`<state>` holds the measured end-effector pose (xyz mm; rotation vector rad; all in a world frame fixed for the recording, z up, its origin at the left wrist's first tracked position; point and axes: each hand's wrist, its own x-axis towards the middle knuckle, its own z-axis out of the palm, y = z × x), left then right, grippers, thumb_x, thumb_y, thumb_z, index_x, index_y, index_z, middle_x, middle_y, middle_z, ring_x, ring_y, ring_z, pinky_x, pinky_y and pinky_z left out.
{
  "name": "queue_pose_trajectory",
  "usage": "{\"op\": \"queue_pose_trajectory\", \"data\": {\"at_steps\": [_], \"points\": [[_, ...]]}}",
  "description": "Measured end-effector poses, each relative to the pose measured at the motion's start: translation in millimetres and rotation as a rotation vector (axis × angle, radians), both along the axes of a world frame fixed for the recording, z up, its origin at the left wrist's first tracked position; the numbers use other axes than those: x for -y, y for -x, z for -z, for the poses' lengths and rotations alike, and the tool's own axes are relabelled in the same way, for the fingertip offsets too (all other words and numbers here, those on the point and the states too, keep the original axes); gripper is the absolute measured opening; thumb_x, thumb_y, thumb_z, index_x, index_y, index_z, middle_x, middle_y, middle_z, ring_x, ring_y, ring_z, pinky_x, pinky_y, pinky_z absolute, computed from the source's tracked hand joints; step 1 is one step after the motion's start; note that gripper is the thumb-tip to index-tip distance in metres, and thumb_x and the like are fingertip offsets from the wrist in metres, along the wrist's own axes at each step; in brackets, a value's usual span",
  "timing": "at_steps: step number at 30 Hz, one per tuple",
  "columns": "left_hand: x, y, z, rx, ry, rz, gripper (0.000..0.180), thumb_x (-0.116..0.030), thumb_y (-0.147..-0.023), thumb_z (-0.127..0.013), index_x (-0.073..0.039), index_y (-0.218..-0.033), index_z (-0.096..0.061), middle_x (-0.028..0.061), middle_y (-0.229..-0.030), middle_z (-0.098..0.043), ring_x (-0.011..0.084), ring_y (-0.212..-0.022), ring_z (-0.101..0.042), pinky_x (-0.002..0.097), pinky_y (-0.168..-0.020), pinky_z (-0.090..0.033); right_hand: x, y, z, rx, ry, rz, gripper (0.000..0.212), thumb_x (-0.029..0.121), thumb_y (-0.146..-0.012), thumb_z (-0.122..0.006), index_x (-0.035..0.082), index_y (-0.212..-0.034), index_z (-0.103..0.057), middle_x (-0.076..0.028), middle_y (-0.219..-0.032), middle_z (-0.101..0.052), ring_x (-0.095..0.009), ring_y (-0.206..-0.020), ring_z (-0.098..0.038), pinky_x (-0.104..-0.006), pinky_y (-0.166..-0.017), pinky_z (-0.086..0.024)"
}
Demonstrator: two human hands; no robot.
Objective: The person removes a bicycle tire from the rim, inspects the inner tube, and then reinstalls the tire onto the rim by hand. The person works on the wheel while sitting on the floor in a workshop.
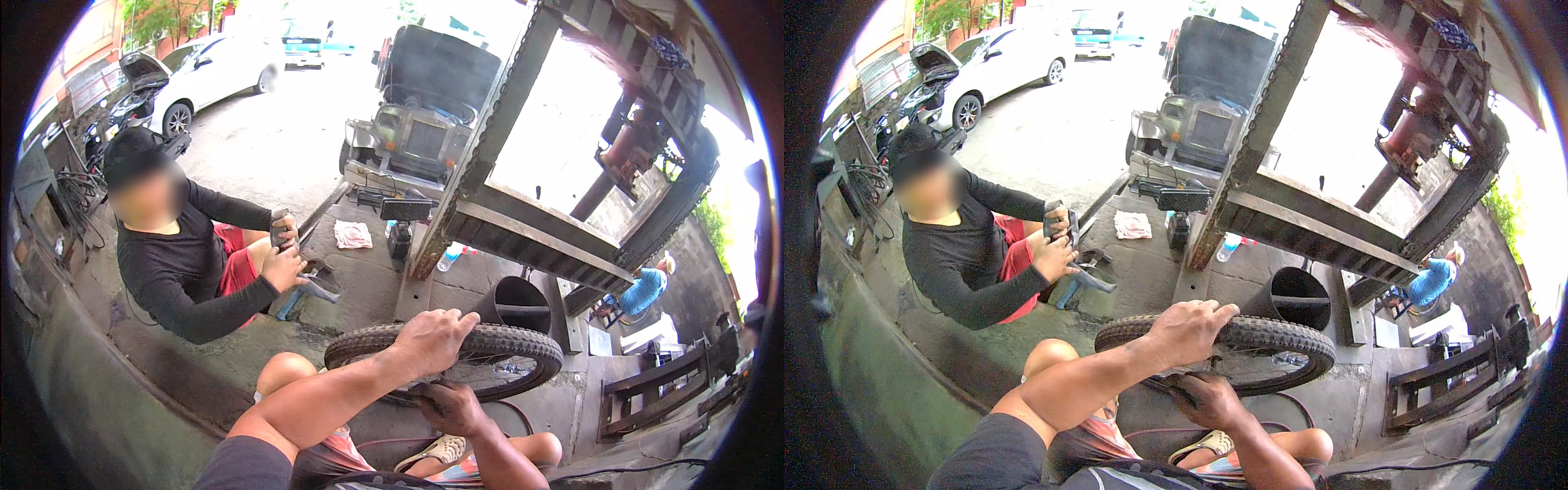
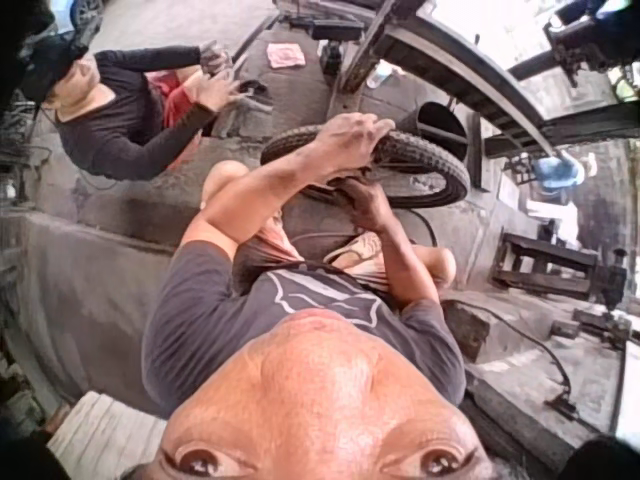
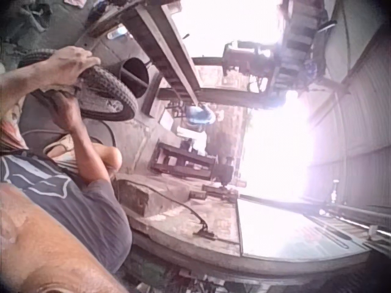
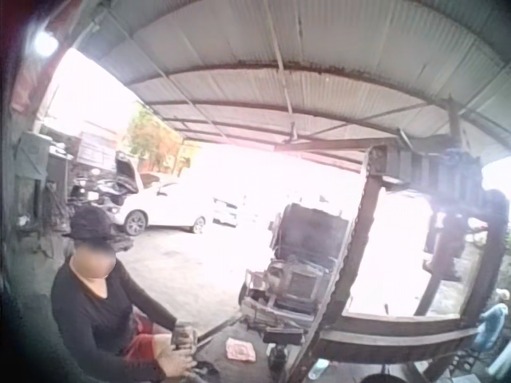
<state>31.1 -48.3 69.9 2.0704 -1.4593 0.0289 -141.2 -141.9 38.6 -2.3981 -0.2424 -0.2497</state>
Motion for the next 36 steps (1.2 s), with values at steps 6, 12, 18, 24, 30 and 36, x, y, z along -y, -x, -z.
{"op": "queue_pose_trajectory", "data": {"at_steps": [6,12,18,24,30,36], "points": [[0.7,-0.8,-5.0,-0.054,0.022,0.047,0.034,-0.019,-0.101,-0.066,-0.006,-0.132,-0.065,0.0231,-0.116,-0.075,0.042,-0.114,-0.077,0.0524,-0.099,-0.062,-5.3,-20.6,-44.7,0.136,-0.061,-0.065,0.025,0.0,-0.093,-0.08,0.002,-0.118,-0.081,-0.019,-0.102,-0.082,-0.037,-0.089,-0.082,-0.0435,-0.082,-0.065],[21.6,-14.3,56.8,0.182,-0.017,0.039,0.044,-0.033,-0.103,-0.068,-0.011,-0.14,-0.059,0.0158,-0.124,-0.07,0.0357,-0.12,-0.073,0.0482,-0.105,-0.057,-35.7,-80.2,-116.6,0.204,0.123,-0.005,0.034,0.002,-0.096,-0.075,-0.001,-0.129,-0.077,-0.023,-0.114,-0.081,-0.032,-0.102,-0.081,-0.0422,-0.094,-0.062],[31.2,-16.5,90.0,0.216,-0.047,0.118,0.073,-0.05,-0.113,-0.049,-0.016,-0.176,-0.036,0.0121,-0.178,-0.045,0.0411,-0.152,-0.056,0.058,-0.127,-0.042,-78.4,-192.7,-140.1,-0.02,0.005,-0.04,0.059,0.01,-0.104,-0.067,-0.003,-0.16,-0.055,-0.019,-0.12,-0.078,-0.021,-0.113,-0.073,-0.0366,-0.1,-0.058],[43.2,-22.9,88.8,0.044,-0.1,0.119,0.08,-0.054,-0.109,-0.054,-0.011,-0.175,-0.035,0.0225,-0.173,-0.047,0.0496,-0.152,-0.053,0.063,-0.128,-0.038,-111.9,-258.6,-90.6,0.187,-0.102,-0.295,0.081,0.003,-0.098,-0.072,0.004,-0.172,-0.041,-0.025,-0.142,-0.072,-0.036,-0.127,-0.073,-0.0458,-0.107,-0.057],[7.5,-12.1,33.9,-0.105,0.083,0.199,0.06,-0.046,-0.109,-0.059,-0.01,-0.158,-0.054,0.0222,-0.153,-0.065,0.045,-0.147,-0.057,0.0583,-0.126,-0.041,-100.6,-243.7,-136.5,0.145,-0.016,-0.214,0.03,0.008,-0.096,-0.077,0.002,-0.12,-0.061,-0.019,-0.106,-0.07,-0.032,-0.096,-0.07,-0.046,-0.088,-0.058],[25.2,-21.0,52.2,0.152,0.158,0.033,0.039,-0.015,-0.097,-0.068,-0.006,-0.135,-0.069,0.0221,-0.124,-0.078,0.0383,-0.123,-0.075,0.0501,-0.111,-0.057,-90.0,-185.9,-236.0,0.555,0.129,-0.179,0.033,0.024,-0.096,-0.08,0.005,-0.118,-0.065,-0.024,-0.093,-0.073,-0.046,-0.094,-0.076,-0.0571,-0.082,-0.059]]}}
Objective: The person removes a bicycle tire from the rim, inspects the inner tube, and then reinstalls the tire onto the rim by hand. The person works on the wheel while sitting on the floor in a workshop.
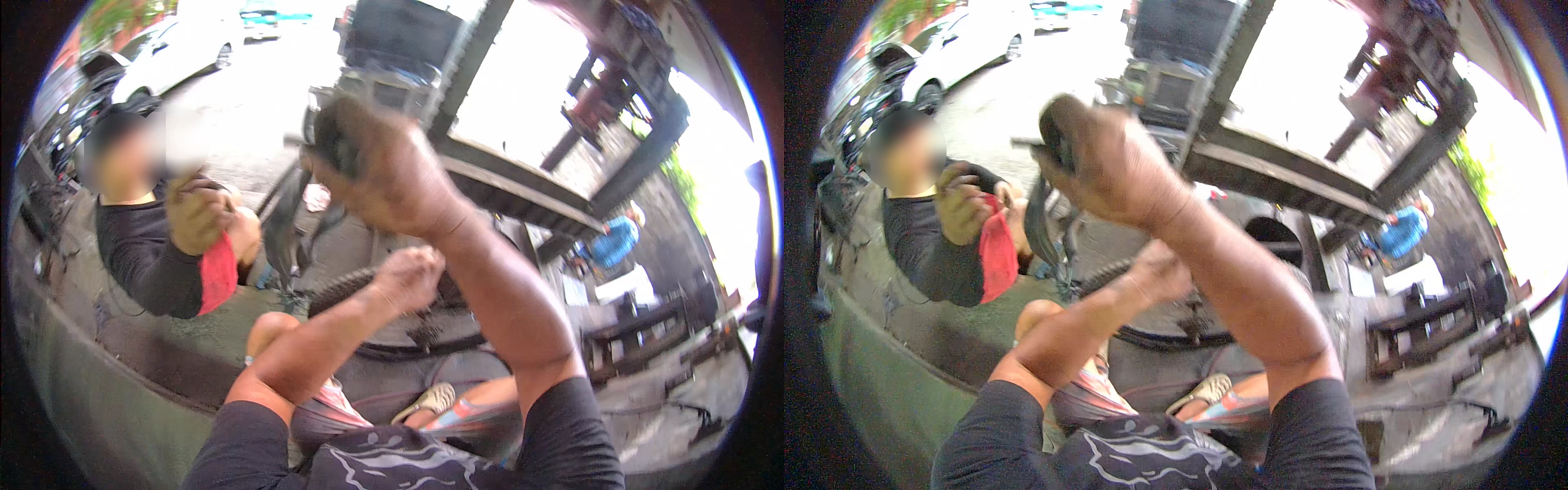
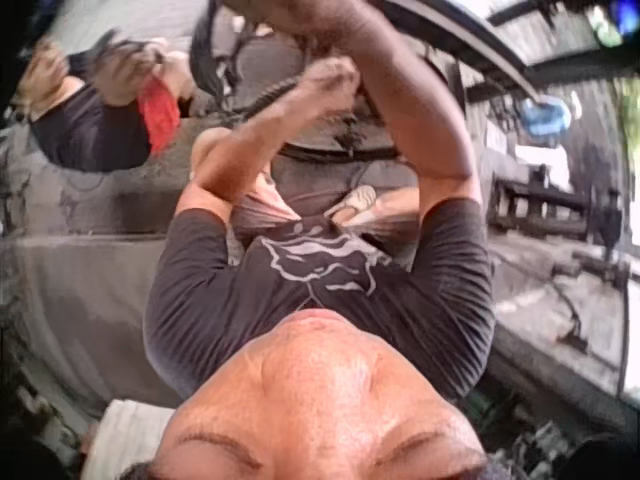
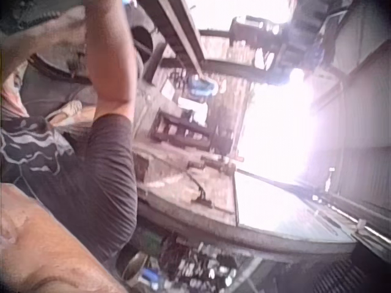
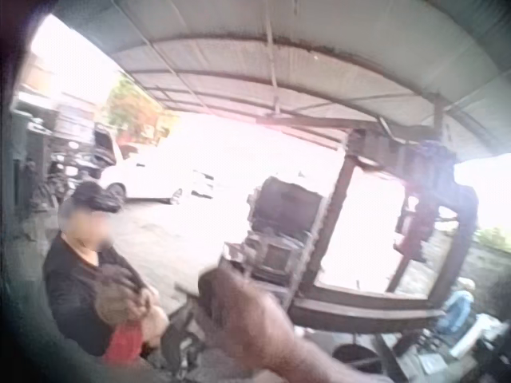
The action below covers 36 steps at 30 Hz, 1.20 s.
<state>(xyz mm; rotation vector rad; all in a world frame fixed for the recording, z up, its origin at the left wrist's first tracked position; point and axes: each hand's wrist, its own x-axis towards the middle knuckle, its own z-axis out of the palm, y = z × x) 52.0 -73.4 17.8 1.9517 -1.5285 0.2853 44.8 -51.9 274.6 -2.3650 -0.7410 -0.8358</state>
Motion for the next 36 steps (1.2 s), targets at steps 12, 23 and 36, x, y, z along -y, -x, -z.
{"op": "queue_pose_trajectory", "data": {"at_steps": [12,23,36], "points": [[-4.1,-5.0,-37.9,-0.129,-0.199,-0.183,0.073,-0.032,-0.088,-0.086,-0.013,-0.154,-0.062,0.0196,-0.138,-0.076,0.0401,-0.13,-0.073,0.0494,-0.117,-0.056,256.0,266.9,-197.3,0.526,-0.292,0.755,0.035,0.032,-0.102,-0.083,0.008,-0.125,-0.073,-0.008,-0.098,-0.078,-0.018,-0.079,-0.072,-0.0329,-0.071,-0.057],[2.0,-51.5,-29.4,-0.125,-0.202,-0.235,0.065,-0.02,-0.08,-0.088,-0.015,-0.143,-0.072,0.021,-0.131,-0.079,0.0395,-0.124,-0.076,0.0493,-0.108,-0.058,443.8,480.8,-136.7,0.177,-0.276,1.549,0.04,0.034,-0.099,-0.086,0.007,-0.126,-0.076,-0.007,-0.106,-0.08,-0.019,-0.087,-0.074,-0.0358,-0.078,-0.059],[-5.5,-61.5,-31.8,-0.088,-0.168,-0.183,0.071,-0.025,-0.078,-0.091,-0.015,-0.146,-0.071,0.0185,-0.126,-0.082,0.0375,-0.118,-0.08,0.0471,-0.107,-0.06,388.9,345.9,106.4,-0.41,-0.273,1.037,0.043,0.038,-0.094,-0.09,0.007,-0.122,-0.082,-0.006,-0.108,-0.082,-0.021,-0.095,-0.075,-0.0388,-0.09,-0.059]]}}
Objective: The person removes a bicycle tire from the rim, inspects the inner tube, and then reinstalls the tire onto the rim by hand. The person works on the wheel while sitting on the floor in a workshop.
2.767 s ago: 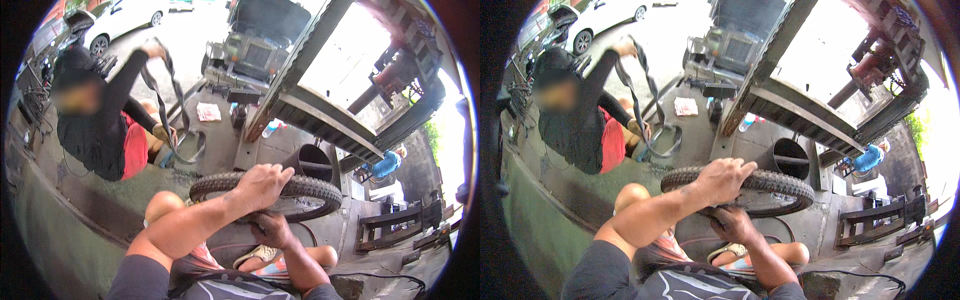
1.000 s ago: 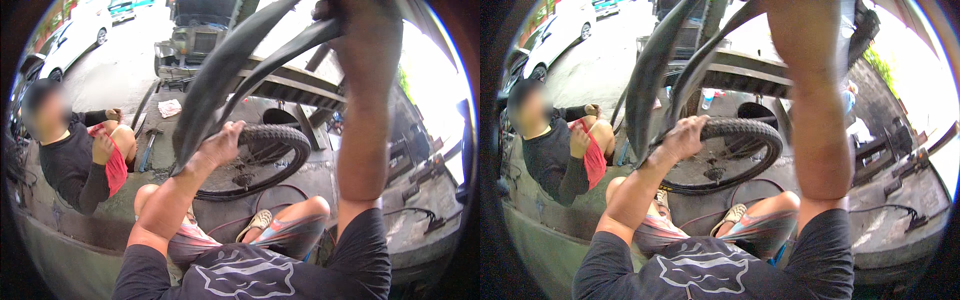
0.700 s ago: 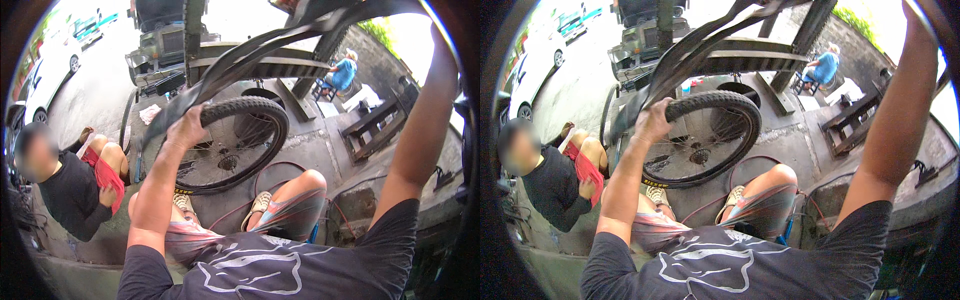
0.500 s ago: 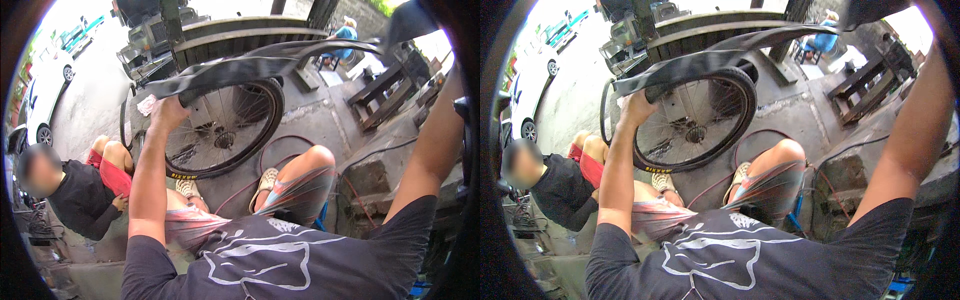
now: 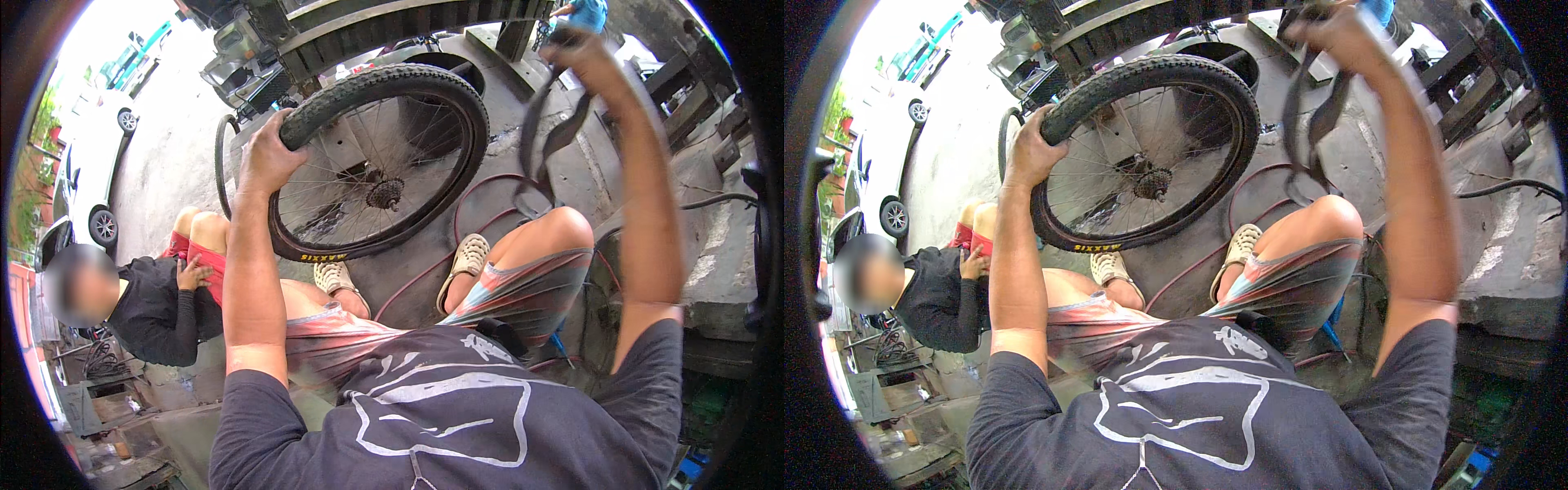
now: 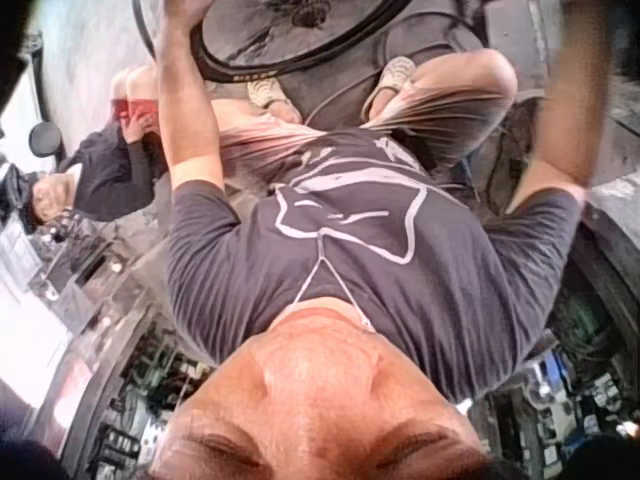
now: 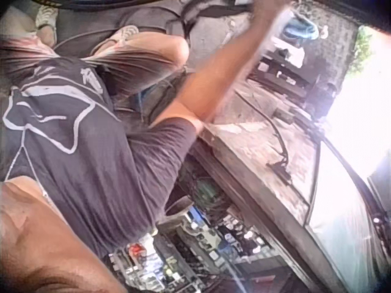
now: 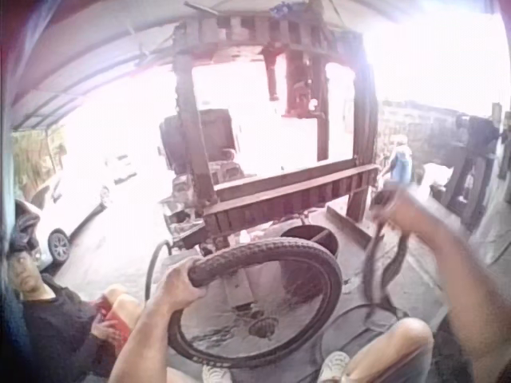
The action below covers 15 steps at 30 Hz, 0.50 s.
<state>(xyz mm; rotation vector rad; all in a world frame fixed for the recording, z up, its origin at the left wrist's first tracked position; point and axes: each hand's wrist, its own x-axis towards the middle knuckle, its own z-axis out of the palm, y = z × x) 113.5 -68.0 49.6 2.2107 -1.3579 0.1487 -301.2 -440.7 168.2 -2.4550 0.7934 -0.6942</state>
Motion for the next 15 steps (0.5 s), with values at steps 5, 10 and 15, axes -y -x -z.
{"op": "queue_pose_trajectory", "data": {"at_steps": [5,10,15], "points": [[3.9,-7.7,13.9,-0.041,0.042,0.053,0.073,-0.021,-0.079,-0.093,-0.008,-0.147,-0.069,0.0199,-0.129,-0.081,0.037,-0.12,-0.079,0.0449,-0.107,-0.06,-100.9,-37.8,148.6,0.118,-0.812,0.234,0.045,0.027,-0.088,-0.094,0.001,-0.122,-0.081,-0.007,-0.103,-0.081,-0.018,-0.09,-0.073,-0.0361,-0.085,-0.058],[-19.9,-33.9,20.2,-0.004,0.007,0.003,0.073,-0.021,-0.08,-0.096,-0.001,-0.145,-0.069,0.021,-0.124,-0.082,0.0336,-0.113,-0.08,0.0437,-0.104,-0.06,-164.8,-98.3,212.6,0.119,-1.114,0.049,0.046,0.017,-0.089,-0.095,-0.003,-0.127,-0.078,-0.009,-0.106,-0.081,-0.017,-0.091,-0.073,-0.035,-0.086,-0.06],[-30.1,-51.2,27.7,0.018,-0.008,0.002,0.069,-0.019,-0.081,-0.095,-0.001,-0.142,-0.07,0.0184,-0.122,-0.083,0.0307,-0.11,-0.08,0.0423,-0.102,-0.061,-196.0,-127.2,254.7,-0.073,-1.068,-0.069,0.054,0.014,-0.092,-0.092,-0.004,-0.139,-0.074,-0.012,-0.113,-0.081,-0.021,-0.101,-0.074,-0.0355,-0.093,-0.06]]}}
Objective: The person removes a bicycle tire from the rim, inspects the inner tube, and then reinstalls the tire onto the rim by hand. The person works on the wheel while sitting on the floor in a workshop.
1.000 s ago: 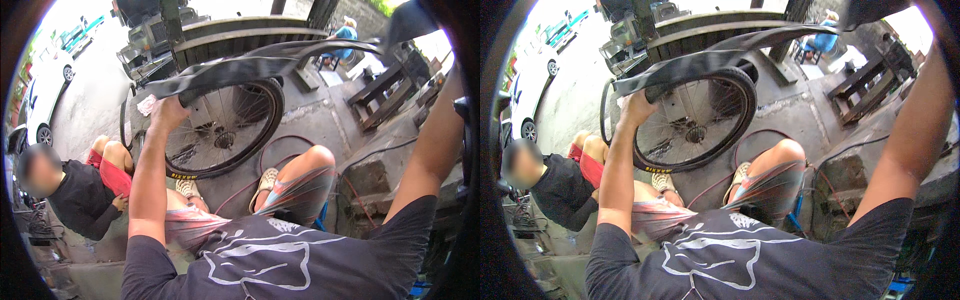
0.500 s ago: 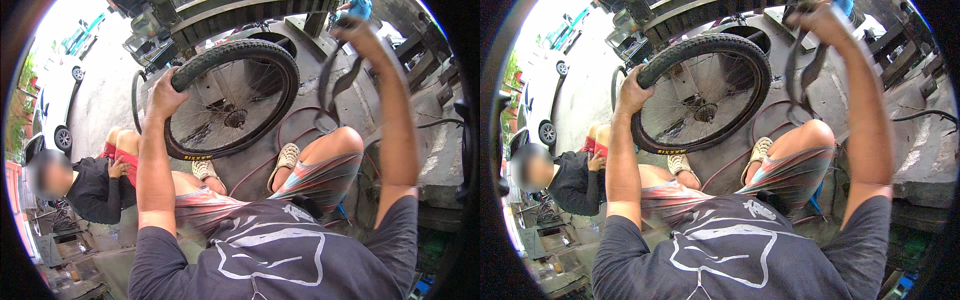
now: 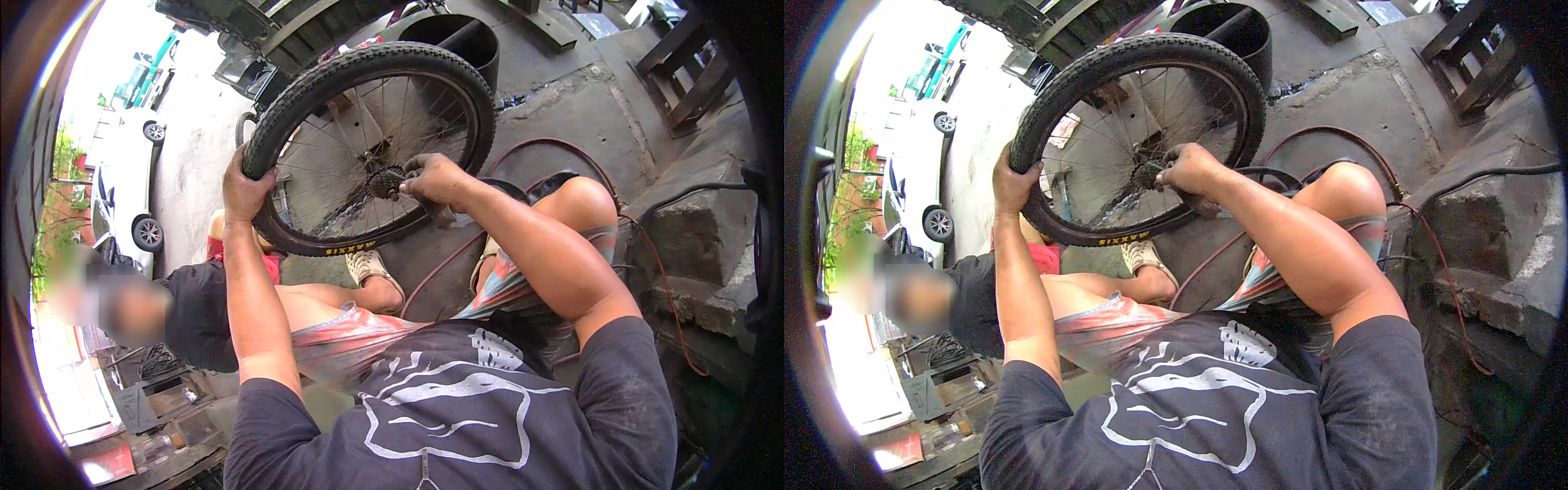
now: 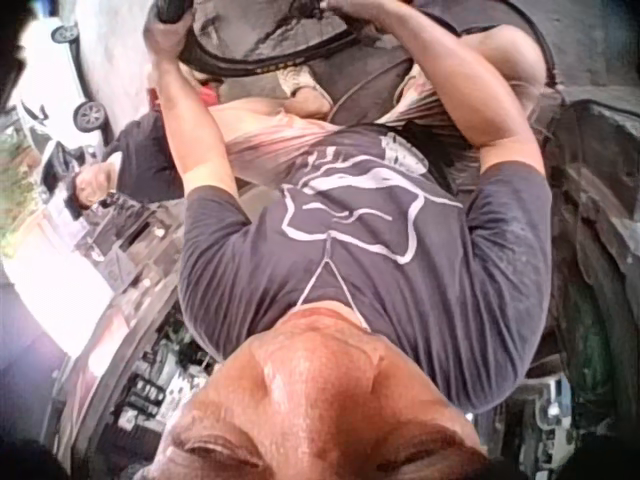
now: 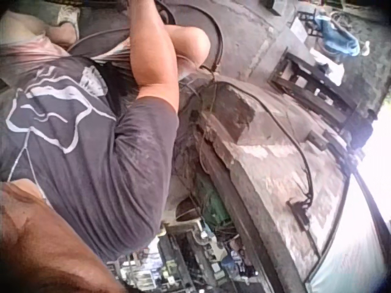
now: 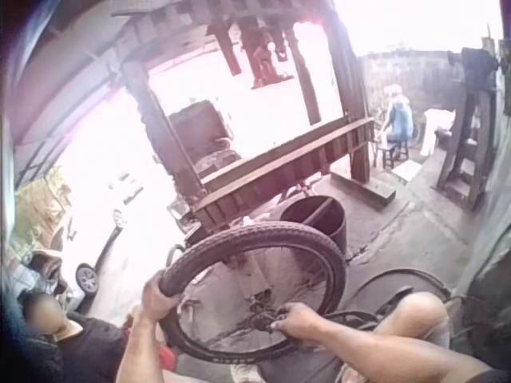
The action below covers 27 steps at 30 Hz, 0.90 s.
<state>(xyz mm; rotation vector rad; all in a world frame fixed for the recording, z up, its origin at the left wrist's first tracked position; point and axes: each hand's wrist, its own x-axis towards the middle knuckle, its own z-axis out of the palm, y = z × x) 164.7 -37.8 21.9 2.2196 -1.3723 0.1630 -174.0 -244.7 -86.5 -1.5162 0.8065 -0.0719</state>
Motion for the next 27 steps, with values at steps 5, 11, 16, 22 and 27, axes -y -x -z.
{"op": "queue_pose_trajectory", "data": {"at_steps": [5,11,16,22,27], "points": [[2.7,-7.0,-8.5,-0.114,-0.04,-0.012,0.065,-0.023,-0.079,-0.093,-0.001,-0.137,-0.074,0.0188,-0.118,-0.083,0.032,-0.107,-0.081,0.0428,-0.1,-0.061,-4.7,-11.7,-0.6,-0.15,0.049,-0.171,0.051,0.017,-0.095,-0.086,0.0,-0.142,-0.074,-0.013,-0.112,-0.081,-0.028,-0.105,-0.077,-0.0388,-0.095,-0.062],[21.9,-13.8,-17.2,-0.182,-0.075,0.092,0.059,-0.023,-0.08,-0.09,0.003,-0.131,-0.076,0.0165,-0.112,-0.084,0.028,-0.101,-0.08,0.0405,-0.097,-0.062,6.5,-20.1,16.7,-0.102,0.224,-0.165,0.041,0.021,-0.08,-0.084,0.0,-0.116,-0.085,-0.026,-0.114,-0.083,-0.039,-0.11,-0.081,-0.0474,-0.098,-0.061],[25.4,-14.0,-21.7,-0.203,-0.112,0.129,0.06,-0.028,-0.082,-0.088,0.003,-0.133,-0.076,0.0151,-0.112,-0.084,0.0266,-0.1,-0.079,0.04,-0.097,-0.062,-1.1,-17.9,18.3,0.041,0.345,-0.153,0.039,0.025,-0.082,-0.083,-0.003,-0.108,-0.084,-0.03,-0.11,-0.082,-0.042,-0.108,-0.081,-0.0497,-0.095,-0.062],[33.3,-0.3,-27.2,-0.152,-0.084,0.101,0.052,-0.022,-0.082,-0.088,0.001,-0.127,-0.078,0.0152,-0.109,-0.085,0.0274,-0.098,-0.08,0.0404,-0.096,-0.061,11.9,-23.1,9.4,-0.059,0.362,-0.183,0.045,0.032,-0.084,-0.082,-0.007,-0.106,-0.084,-0.032,-0.114,-0.081,-0.044,-0.111,-0.08,-0.0507,-0.097,-0.062],[40.7,14.5,-29.8,-0.139,-0.107,0.055,0.048,-0.022,-0.085,-0.089,-0.001,-0.126,-0.078,0.0125,-0.108,-0.085,0.0253,-0.097,-0.08,0.0401,-0.093,-0.061,21.8,-24.1,10.2,-0.117,0.433,-0.16,0.042,0.024,-0.086,-0.083,-0.001,-0.12,-0.083,-0.029,-0.119,-0.081,-0.044,-0.117,-0.078,-0.049,-0.103,-0.06]]}}
